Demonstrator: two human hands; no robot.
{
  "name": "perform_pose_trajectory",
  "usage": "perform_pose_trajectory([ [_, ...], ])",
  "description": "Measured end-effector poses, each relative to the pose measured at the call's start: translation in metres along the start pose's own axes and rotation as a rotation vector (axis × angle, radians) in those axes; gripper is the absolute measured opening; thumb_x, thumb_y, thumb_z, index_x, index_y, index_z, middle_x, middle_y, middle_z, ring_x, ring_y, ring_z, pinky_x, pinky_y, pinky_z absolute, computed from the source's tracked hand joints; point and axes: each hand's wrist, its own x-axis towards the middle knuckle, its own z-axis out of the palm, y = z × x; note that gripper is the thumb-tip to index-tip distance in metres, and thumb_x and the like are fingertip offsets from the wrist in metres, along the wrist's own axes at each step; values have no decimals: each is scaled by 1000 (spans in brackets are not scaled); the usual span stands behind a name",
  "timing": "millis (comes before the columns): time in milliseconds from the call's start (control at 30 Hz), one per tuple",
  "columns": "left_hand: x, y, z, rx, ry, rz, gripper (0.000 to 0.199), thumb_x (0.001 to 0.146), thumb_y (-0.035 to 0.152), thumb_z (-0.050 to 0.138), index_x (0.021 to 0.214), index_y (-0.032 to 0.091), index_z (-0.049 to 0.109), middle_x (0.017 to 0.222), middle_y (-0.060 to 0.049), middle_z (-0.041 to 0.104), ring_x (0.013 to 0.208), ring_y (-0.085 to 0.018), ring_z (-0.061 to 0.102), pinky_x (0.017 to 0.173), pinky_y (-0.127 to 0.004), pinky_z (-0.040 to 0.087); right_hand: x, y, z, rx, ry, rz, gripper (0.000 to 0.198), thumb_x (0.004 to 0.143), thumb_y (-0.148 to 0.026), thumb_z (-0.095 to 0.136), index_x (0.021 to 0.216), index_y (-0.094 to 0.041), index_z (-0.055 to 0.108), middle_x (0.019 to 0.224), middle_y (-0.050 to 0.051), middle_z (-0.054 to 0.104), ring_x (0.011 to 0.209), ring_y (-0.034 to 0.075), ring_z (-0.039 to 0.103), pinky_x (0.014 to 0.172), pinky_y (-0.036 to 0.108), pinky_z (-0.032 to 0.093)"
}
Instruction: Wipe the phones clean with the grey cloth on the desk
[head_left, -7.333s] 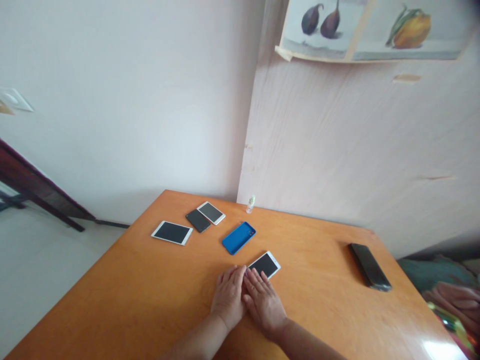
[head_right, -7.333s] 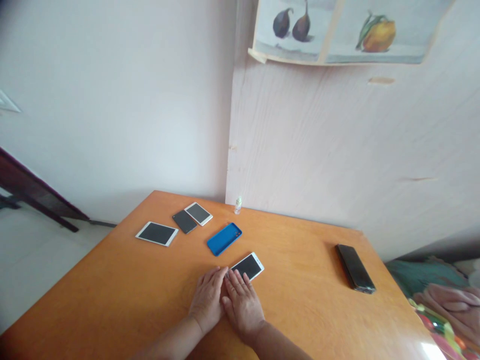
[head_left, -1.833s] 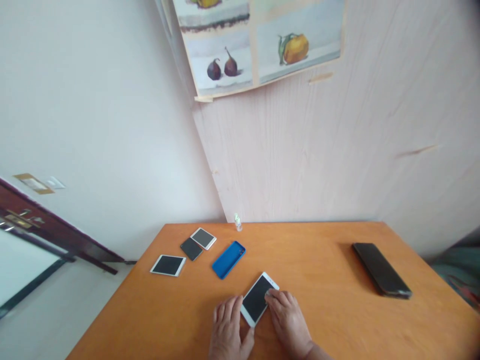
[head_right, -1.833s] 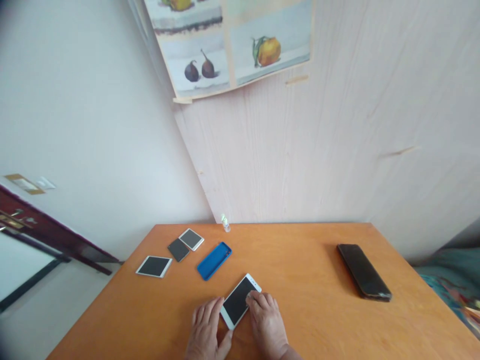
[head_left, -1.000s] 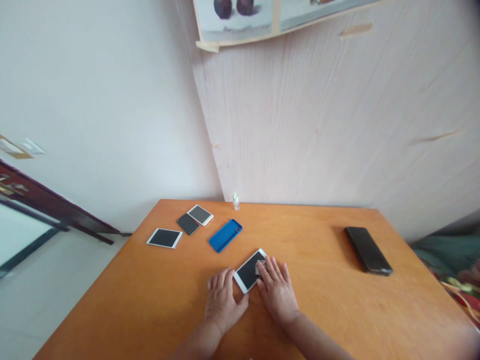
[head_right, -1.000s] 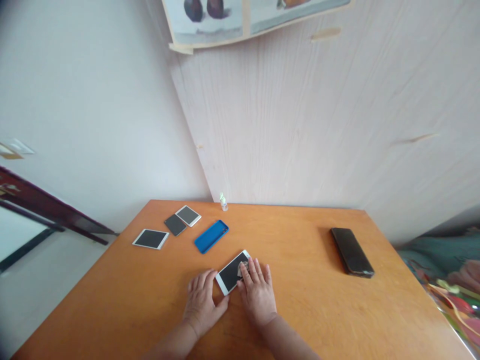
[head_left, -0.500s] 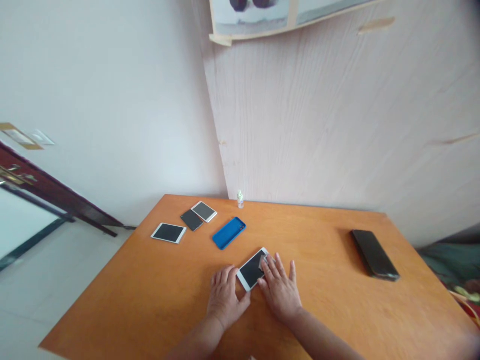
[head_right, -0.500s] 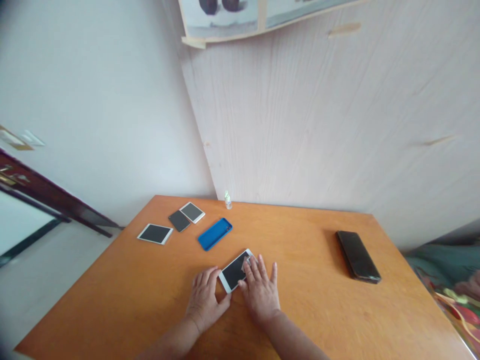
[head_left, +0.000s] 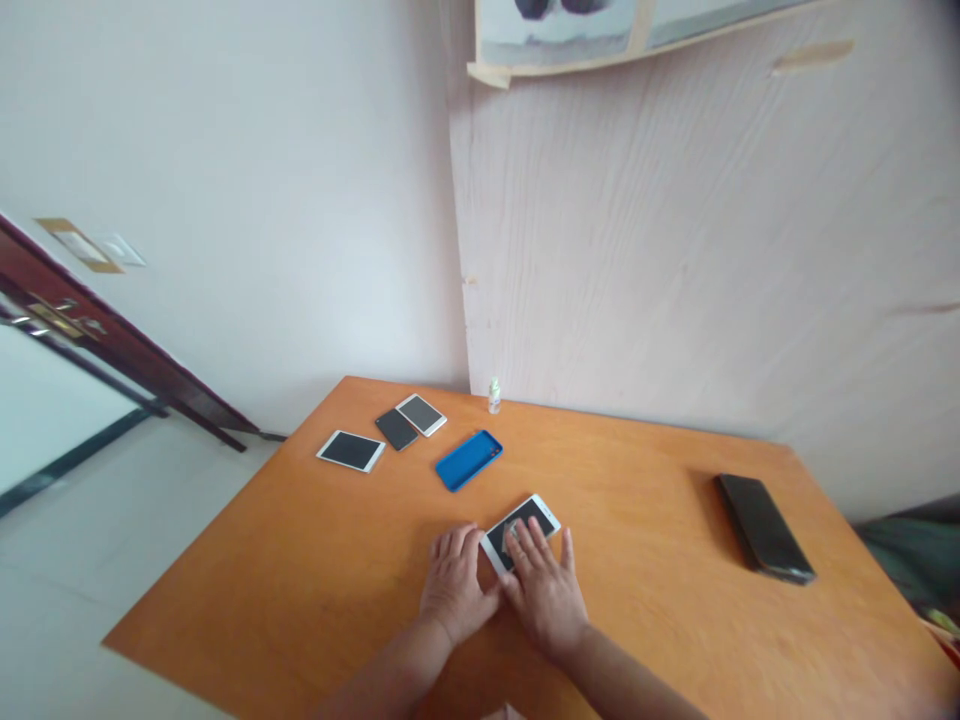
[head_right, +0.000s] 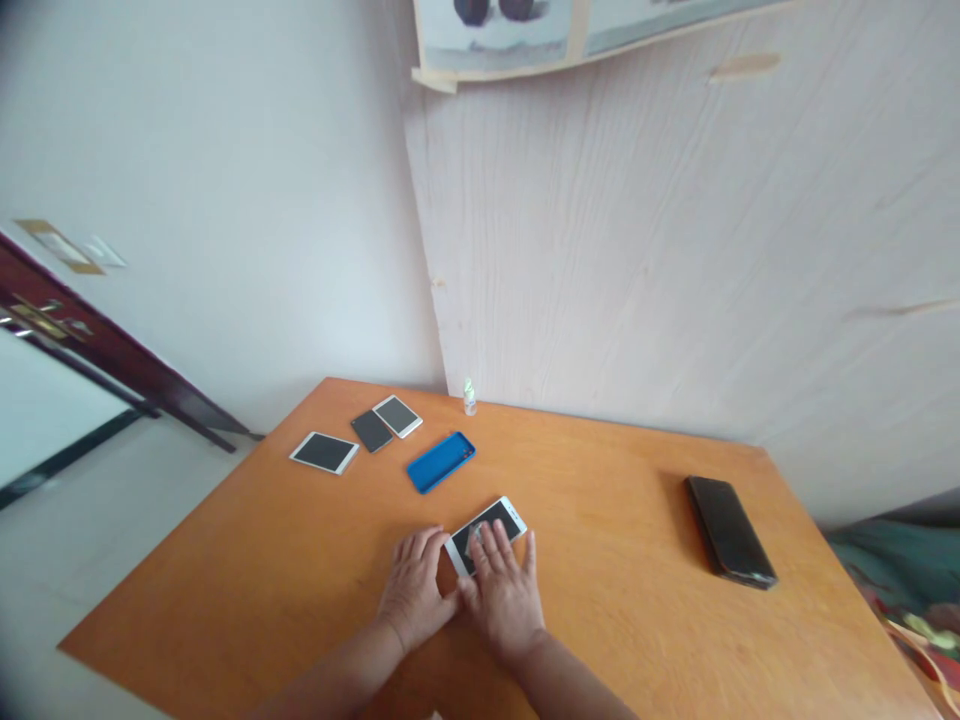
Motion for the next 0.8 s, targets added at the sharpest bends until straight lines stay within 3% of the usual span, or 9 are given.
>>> perform_pose_trajectory([
  [67, 0, 0, 0, -8, -7, -3, 55, 71, 40, 70, 120, 21, 53, 126, -12, 57, 119, -31, 51, 106, -49, 36, -6, -7, 5, 39, -45, -134, 54, 102, -52, 34, 151, -31, 38, 157, 4, 36, 150, 27, 18, 116, 61, -14],
  [133, 0, 0, -1, -11, -3, -5, 55, 70, 39, 70, 120, 22, 54, 125, -11, 57, 119, -31, 51, 105, -50, 37, -3, -2, 3, 33, -56, -133, 51, 102, -51, 33, 150, -34, 39, 156, 1, 36, 150, 27, 16, 115, 63, -15],
  [267, 1, 3, -3, -14, 12, -6, 57, 68, 38, 70, 120, 22, 54, 125, -11, 57, 118, -31, 51, 105, -49, 37, 23, 20, -10, -66, 12, 169, 50, 103, -45, 30, 149, -29, 42, 157, 4, 35, 151, 31, 12, 113, 70, -10],
  [333, 1, 4, -3, -13, 9, -7, 57, 67, 37, 70, 119, 21, 54, 125, -10, 57, 118, -31, 51, 104, -49, 38, 28, 16, -12, -79, 20, 219, 50, 103, -45, 30, 149, -28, 42, 157, 4, 35, 151, 32, 12, 113, 71, -7],
  [533, 0, 1, 0, -7, -1, -42, 48, 69, 24, 63, 117, 21, 55, 122, -10, 59, 115, -28, 53, 105, -46, 37, 12, -16, 2, 54, -84, -159, 52, 102, -53, 30, 151, -36, 36, 156, 0, 37, 151, 27, 14, 116, 63, -11],
  [600, 0, 2, -1, -18, -1, -37, 49, 69, 29, 65, 116, 21, 55, 122, -10, 59, 115, -30, 53, 105, -47, 37, 20, -5, -1, 33, -75, -107, 50, 103, -51, 29, 150, -38, 37, 157, -2, 37, 151, 27, 13, 115, 65, -11],
  [733, 2, 3, -3, -27, 10, -21, 55, 67, 36, 68, 118, 21, 53, 124, -11, 58, 118, -32, 51, 105, -49, 37, 47, 21, -12, -62, -10, 195, 51, 104, -46, 25, 150, -31, 39, 158, 2, 33, 151, 30, 9, 113, 70, -7],
  [800, 1, 3, -2, -31, 9, -21, 56, 67, 37, 69, 118, 21, 53, 125, -11, 58, 118, -33, 51, 105, -50, 36, 48, 17, -11, -69, 2, 220, 52, 104, -46, 25, 150, -28, 40, 158, 4, 33, 151, 31, 9, 113, 70, -6],
])
